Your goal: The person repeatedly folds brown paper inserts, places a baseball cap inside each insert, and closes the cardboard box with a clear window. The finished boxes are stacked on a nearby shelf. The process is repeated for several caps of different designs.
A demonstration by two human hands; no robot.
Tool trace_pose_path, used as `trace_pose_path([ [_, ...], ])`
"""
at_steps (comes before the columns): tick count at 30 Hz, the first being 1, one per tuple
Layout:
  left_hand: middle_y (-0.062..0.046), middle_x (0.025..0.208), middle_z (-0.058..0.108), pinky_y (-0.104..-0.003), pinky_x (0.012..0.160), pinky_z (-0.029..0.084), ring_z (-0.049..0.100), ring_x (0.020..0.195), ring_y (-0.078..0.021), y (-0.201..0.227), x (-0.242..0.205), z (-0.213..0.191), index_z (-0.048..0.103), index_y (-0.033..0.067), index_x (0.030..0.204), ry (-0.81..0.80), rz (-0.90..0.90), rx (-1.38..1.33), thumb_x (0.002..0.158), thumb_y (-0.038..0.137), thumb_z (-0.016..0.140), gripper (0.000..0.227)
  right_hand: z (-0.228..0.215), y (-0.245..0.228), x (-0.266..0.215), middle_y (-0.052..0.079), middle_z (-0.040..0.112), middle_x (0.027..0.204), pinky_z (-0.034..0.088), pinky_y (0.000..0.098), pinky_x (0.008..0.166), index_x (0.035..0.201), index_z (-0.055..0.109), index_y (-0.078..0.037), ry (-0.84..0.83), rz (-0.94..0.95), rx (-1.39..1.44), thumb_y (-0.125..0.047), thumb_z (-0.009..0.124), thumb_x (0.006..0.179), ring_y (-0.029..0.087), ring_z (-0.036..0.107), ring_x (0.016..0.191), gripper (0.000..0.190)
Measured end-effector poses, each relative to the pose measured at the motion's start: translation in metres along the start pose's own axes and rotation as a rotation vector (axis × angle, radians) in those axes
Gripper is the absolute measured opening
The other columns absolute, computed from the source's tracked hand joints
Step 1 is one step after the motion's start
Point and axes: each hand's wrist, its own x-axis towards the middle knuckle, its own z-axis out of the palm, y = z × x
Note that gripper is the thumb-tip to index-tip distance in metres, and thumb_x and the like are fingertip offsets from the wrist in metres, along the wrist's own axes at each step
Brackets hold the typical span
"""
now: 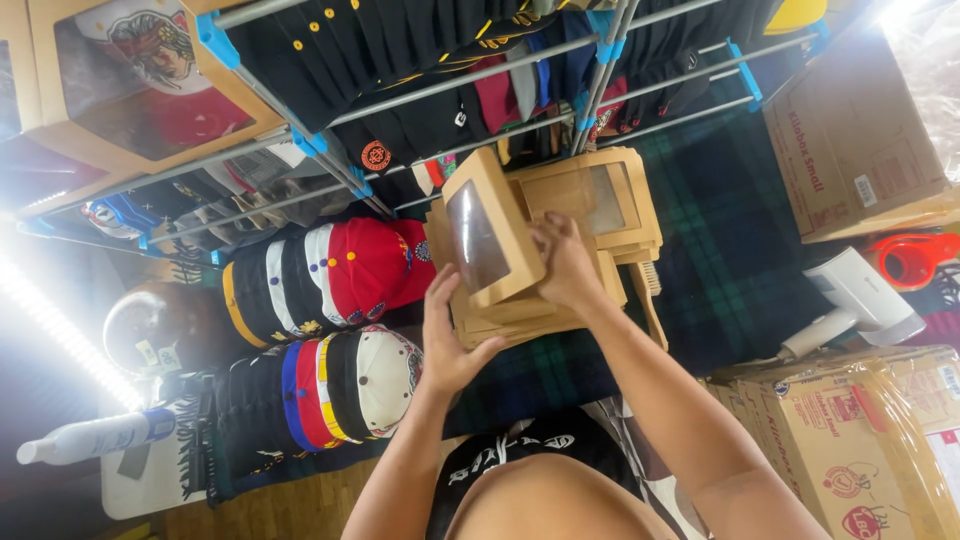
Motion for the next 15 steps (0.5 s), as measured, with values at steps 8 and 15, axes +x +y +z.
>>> trace_pose_path([
  [8, -0.011, 0.109, 0.075, -0.052, 0.103, 0.046, 0.069, 0.115, -0.0283, -0.024, 0.030, -0.003, 0.061, 0.0119, 0.107, 0.478, -0.551, -0.305, 0.110, 0.024, 0.050, 0.017, -0.028, -0.072, -0.023, 0.017, 0.041, 0.142, 0.063, 0.0469, 0.084, 0.120, 0.076, -0.024, -0.214, 0.164, 0.008, -0.053, 0.083, 0.081, 0.047, 0.067, 0.113, 0.049],
  [15, -0.017, 0.085, 0.077, -0.037, 0.085, 0.063, 0.078, 0.083, -0.0232, -0.080, 0.057, -0.032, 0.054, 0.0060, 0.128, 0.351, -0.619, -0.621, 0.107, 0.027, 0.056, 0.030, -0.046, -0.059, 0.004, 0.026, 0.056, 0.143, 0.049, 0.0548, 0.102, 0.100, 0.082, -0.023, -0.028, 0.009, -0.138, -0.032, 0.075, 0.091, 0.052, 0.055, 0.128, 0.015],
])
